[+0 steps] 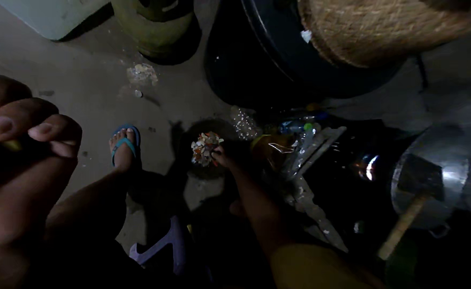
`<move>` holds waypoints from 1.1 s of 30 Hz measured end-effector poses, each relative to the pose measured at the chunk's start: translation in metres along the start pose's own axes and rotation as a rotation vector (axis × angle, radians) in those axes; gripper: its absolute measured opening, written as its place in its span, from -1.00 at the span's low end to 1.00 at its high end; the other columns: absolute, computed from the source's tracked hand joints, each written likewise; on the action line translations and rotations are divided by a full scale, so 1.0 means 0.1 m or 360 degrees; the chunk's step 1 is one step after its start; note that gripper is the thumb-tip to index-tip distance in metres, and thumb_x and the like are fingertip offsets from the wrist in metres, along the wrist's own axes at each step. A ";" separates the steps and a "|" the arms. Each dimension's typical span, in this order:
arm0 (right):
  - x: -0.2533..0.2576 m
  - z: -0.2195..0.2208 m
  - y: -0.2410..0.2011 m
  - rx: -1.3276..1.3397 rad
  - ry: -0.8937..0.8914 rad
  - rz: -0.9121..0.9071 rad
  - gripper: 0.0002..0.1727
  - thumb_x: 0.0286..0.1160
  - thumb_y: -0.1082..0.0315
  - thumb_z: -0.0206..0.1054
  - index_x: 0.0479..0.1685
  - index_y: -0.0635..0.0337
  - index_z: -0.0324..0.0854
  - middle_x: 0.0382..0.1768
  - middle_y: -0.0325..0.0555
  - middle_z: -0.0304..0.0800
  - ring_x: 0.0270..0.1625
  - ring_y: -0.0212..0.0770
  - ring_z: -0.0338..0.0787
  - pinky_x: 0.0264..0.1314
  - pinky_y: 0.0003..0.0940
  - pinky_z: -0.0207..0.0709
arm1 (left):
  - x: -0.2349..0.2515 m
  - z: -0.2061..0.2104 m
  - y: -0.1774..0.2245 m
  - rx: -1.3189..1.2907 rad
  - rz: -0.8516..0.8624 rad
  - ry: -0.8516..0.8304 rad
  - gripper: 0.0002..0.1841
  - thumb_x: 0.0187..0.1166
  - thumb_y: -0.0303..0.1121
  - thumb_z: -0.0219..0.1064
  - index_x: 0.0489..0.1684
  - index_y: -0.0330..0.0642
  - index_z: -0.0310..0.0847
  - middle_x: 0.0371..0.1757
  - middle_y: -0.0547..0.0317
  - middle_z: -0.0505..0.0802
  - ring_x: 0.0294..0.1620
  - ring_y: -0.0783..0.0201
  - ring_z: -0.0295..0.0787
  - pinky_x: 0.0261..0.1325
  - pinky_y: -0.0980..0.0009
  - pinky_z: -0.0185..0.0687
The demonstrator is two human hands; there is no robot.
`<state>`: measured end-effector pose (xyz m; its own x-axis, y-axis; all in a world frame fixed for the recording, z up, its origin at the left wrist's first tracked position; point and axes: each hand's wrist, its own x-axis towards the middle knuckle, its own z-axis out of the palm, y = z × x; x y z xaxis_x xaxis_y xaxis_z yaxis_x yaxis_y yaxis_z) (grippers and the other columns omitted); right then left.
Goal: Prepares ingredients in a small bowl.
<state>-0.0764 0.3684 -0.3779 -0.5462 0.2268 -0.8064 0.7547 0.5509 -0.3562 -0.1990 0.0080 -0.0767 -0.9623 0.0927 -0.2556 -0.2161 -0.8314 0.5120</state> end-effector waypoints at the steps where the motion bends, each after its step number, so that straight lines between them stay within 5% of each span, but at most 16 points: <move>1: -0.10 -0.03 0.00 -0.0042 -0.0055 0.0010 -0.45 0.78 0.17 0.24 0.60 0.33 0.41 0.49 0.32 0.58 0.52 0.17 0.62 0.60 0.09 0.46 | 0.00 -0.04 0.02 -0.0027 -0.0007 -0.0008 -0.63 0.82 -0.45 -0.21 -0.27 -0.25 0.56 -0.55 0.21 0.68 -0.54 0.43 0.69 -0.36 0.64 0.71; 4: -0.51 0.28 -0.08 -0.0378 0.0021 0.0146 -0.45 0.83 0.13 0.15 0.67 0.22 0.39 0.49 0.21 0.63 0.55 0.09 0.64 0.65 0.01 0.42 | -0.04 -0.14 0.02 -0.0026 0.0014 -0.0091 -0.65 0.78 -0.53 -0.19 -0.34 -0.25 0.53 -0.52 0.19 0.69 -0.49 0.39 0.72 -0.26 0.62 0.72; 7: -0.52 0.59 -0.15 -0.0820 0.0115 0.0188 -0.46 0.85 0.07 0.05 0.74 -0.03 0.35 0.36 0.16 0.76 0.42 0.15 0.75 0.49 0.10 0.56 | -0.04 -0.09 -0.02 0.0012 -0.0008 -0.0107 -0.65 0.78 -0.53 -0.17 -0.38 -0.22 0.53 -0.52 0.20 0.69 -0.48 0.38 0.73 -0.27 0.60 0.75; 12: 0.01 0.01 0.00 0.0035 -0.0051 0.0011 -0.47 0.74 0.24 0.29 0.56 0.38 0.43 0.43 0.38 0.62 0.47 0.23 0.66 0.55 0.15 0.49 | 0.02 0.16 -0.03 0.0053 -0.0022 0.0128 -0.65 0.87 -0.28 -0.13 -0.08 -0.19 0.61 -0.63 0.32 0.59 -0.68 0.52 0.56 -0.53 0.69 0.63; 15: -0.23 -0.18 0.08 0.0177 0.0013 0.0099 -0.46 0.81 0.13 0.21 0.59 0.33 0.42 0.49 0.32 0.58 0.50 0.18 0.64 0.55 0.12 0.49 | -0.01 0.00 0.05 0.0059 0.0022 0.0042 -0.61 0.88 -0.35 -0.18 -0.29 -0.18 0.56 -0.60 0.29 0.63 -0.60 0.49 0.63 -0.42 0.67 0.67; 18: -0.52 0.29 0.13 -0.0009 0.0342 0.0131 -0.51 0.77 0.18 0.24 0.50 0.33 0.55 0.42 0.23 0.69 0.47 0.05 0.69 0.59 -0.10 0.49 | -0.06 -0.09 0.05 -0.0029 -0.0010 -0.0108 -0.62 0.80 -0.50 -0.20 -0.36 -0.21 0.54 -0.51 0.23 0.70 -0.45 0.41 0.74 -0.23 0.61 0.76; 23: -0.19 0.47 -0.19 -0.0448 0.0124 0.0157 -0.42 0.85 0.10 0.13 0.75 0.15 0.32 0.39 0.34 0.70 0.46 0.30 0.69 0.53 0.26 0.50 | -0.06 0.12 -0.08 0.0103 0.0015 0.0006 -0.67 0.84 -0.40 -0.20 0.14 -0.24 0.52 -0.57 0.27 0.63 -0.60 0.46 0.65 -0.40 0.62 0.72; 28: -0.07 -0.13 -0.15 -0.0124 -0.0149 -0.0006 -0.47 0.75 0.23 0.28 0.53 0.43 0.44 0.46 0.38 0.58 0.51 0.23 0.61 0.60 0.14 0.43 | 0.01 0.16 0.00 0.0046 -0.0005 0.0092 -0.61 0.89 -0.26 -0.15 -0.09 -0.21 0.62 -0.61 0.31 0.63 -0.66 0.50 0.61 -0.50 0.66 0.67; 31: -0.46 0.22 -0.02 -0.0333 -0.0097 0.0147 -0.44 0.82 0.18 0.18 0.69 0.27 0.34 0.56 0.26 0.55 0.60 0.12 0.58 0.69 0.02 0.37 | -0.04 0.05 0.02 -0.0037 0.0024 0.0057 -0.59 0.83 -0.40 -0.24 -0.31 -0.24 0.55 -0.59 0.22 0.66 -0.57 0.42 0.68 -0.40 0.62 0.70; 33: -0.51 0.46 -0.03 -0.0619 0.0060 0.0201 -0.43 0.83 0.07 0.12 0.74 0.04 0.34 0.40 0.18 0.73 0.45 0.12 0.73 0.54 0.07 0.53 | -0.04 0.11 0.00 0.0011 0.0027 0.0062 -0.61 0.86 -0.37 -0.22 -0.23 -0.23 0.55 -0.59 0.24 0.63 -0.59 0.43 0.65 -0.40 0.60 0.71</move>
<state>-0.0340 0.3180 -0.3573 -0.4763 0.3374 -0.8120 0.6271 0.7776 -0.0447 -0.1969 0.0137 -0.0665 -0.9587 0.0572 -0.2785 -0.2011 -0.8289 0.5221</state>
